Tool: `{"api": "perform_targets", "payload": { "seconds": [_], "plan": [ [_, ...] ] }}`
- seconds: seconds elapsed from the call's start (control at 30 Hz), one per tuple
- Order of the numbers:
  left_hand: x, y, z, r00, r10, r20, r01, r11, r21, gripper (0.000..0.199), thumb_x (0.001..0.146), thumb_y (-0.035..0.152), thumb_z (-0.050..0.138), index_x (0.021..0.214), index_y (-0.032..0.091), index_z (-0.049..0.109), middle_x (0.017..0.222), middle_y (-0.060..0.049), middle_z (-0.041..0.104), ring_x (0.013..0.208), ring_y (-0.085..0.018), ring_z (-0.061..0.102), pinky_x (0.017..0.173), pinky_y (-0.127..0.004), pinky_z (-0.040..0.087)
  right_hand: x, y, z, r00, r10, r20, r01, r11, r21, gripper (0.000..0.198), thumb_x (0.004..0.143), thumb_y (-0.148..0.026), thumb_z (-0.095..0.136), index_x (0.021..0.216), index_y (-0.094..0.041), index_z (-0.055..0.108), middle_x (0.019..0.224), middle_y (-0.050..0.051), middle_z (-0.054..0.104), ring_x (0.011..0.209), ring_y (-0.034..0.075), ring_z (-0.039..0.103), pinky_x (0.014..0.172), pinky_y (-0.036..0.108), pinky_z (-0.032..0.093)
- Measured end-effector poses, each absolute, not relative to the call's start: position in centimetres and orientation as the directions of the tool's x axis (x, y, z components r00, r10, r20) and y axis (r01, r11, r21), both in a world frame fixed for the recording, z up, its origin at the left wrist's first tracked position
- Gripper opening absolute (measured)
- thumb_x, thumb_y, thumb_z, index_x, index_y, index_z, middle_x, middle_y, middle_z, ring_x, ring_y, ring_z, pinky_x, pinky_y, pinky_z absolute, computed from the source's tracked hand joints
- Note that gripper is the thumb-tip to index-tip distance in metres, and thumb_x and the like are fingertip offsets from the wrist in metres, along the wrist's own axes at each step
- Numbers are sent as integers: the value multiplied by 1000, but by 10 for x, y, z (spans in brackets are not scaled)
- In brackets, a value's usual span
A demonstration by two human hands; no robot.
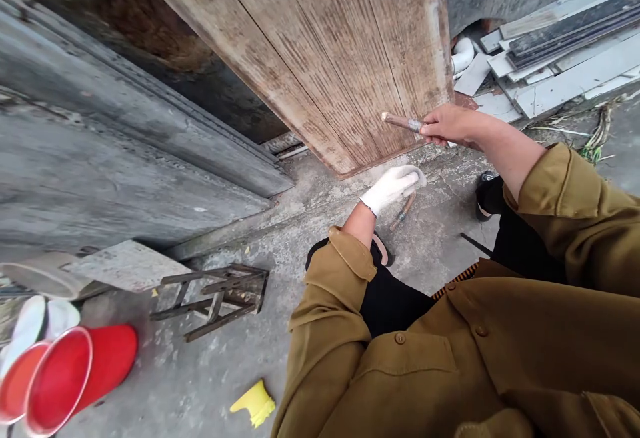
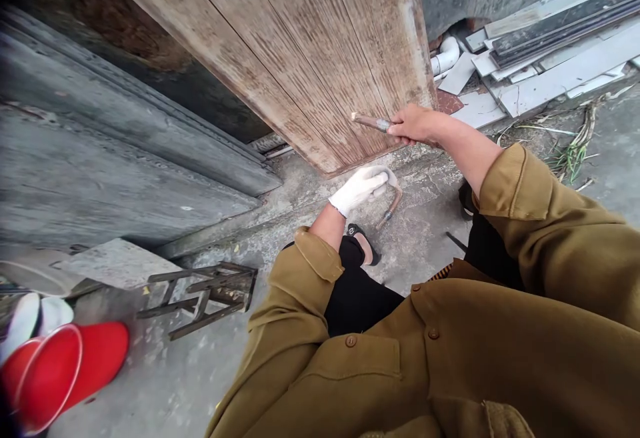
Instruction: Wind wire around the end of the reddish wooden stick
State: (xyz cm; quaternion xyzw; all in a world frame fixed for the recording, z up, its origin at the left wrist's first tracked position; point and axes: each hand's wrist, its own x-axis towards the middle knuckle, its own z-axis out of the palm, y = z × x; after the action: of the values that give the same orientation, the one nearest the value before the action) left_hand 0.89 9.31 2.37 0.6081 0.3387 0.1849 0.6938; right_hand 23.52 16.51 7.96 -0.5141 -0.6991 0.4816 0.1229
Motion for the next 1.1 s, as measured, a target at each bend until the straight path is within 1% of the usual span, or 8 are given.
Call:
{"api": "perform_targets", "payload": {
  "seconds": [0.13, 0.23, 0.37, 0.57, 0.7, 0.83, 1.0, 1.1],
  "plan": [
    [14, 85, 32, 713, 659, -241, 177, 163, 971, 60, 78, 71, 75, 83, 12, 68, 77, -6, 65, 51, -6, 38, 48, -24, 28, 224, 163, 56, -344, 864, -368, 860, 133, -492, 28, 91, -24, 75, 71, -18, 56, 56, 3, 46, 75, 18, 56, 72, 30, 41],
    [4, 90, 40, 653, 731, -197, 196, 89, 977, 55, 79, 67, 73, 78, 13, 67, 72, -4, 63, 53, -8, 40, 50, -24, 30, 217, 146, 49, -477, 665, -574, 868, 258, -424, 22, 87, -22, 76, 70, -16, 63, 63, 7, 56, 82, 23, 61, 78, 34, 42],
    [-14, 100, 50, 522, 846, -106, 196, 2, 981, 49, 79, 63, 73, 74, 15, 64, 66, -3, 60, 58, -11, 45, 54, -25, 36, 216, 123, 57, -655, 314, -687, 755, 254, -604, 22, 92, -30, 70, 76, -15, 68, 70, 6, 66, 69, 17, 58, 72, 32, 41],
    [-18, 110, 40, 504, 859, -94, 255, -44, 966, 36, 81, 50, 69, 75, 15, 63, 65, -2, 57, 62, -13, 48, 60, -26, 41, 218, 115, 80, -819, 69, -570, 573, 160, -804, 24, 91, -34, 70, 77, -14, 66, 70, 3, 63, 63, 12, 51, 67, 29, 39],
    [-11, 113, 20, 432, 887, -161, 353, -2, 936, 27, 82, 42, 66, 74, 16, 60, 66, 0, 55, 60, -12, 45, 60, -25, 39, 228, 127, 88, -804, 401, -440, 531, 149, -834, 27, 96, -38, 65, 81, -16, 65, 74, 3, 63, 66, 13, 53, 67, 28, 41],
    [-2, 102, 15, 617, 755, -222, 297, 38, 954, 35, 85, 48, 65, 80, 14, 66, 68, -2, 57, 57, -10, 42, 56, -25, 34, 236, 140, 86, -476, 790, -387, 627, -4, -779, 27, 101, -35, 60, 82, -16, 61, 80, 7, 65, 66, 12, 53, 67, 27, 41],
    [3, 90, 25, 703, 668, -244, 341, -15, 940, 37, 86, 49, 63, 85, 12, 70, 69, -1, 59, 60, -11, 46, 59, -24, 38, 224, 136, 70, -454, 791, -411, 803, 163, -574, 22, 97, -23, 65, 78, -13, 61, 68, 4, 59, 66, 11, 45, 68, 29, 33],
    [-3, 93, 28, 658, 727, -196, 428, -148, 891, 27, 84, 39, 62, 80, 14, 69, 73, -2, 63, 70, -14, 54, 70, -26, 44, 217, 128, 60, -592, 548, -591, 803, 335, -493, 18, 94, -19, 64, 77, -13, 64, 71, 4, 62, 65, 12, 48, 67, 29, 32]
  ]
}}
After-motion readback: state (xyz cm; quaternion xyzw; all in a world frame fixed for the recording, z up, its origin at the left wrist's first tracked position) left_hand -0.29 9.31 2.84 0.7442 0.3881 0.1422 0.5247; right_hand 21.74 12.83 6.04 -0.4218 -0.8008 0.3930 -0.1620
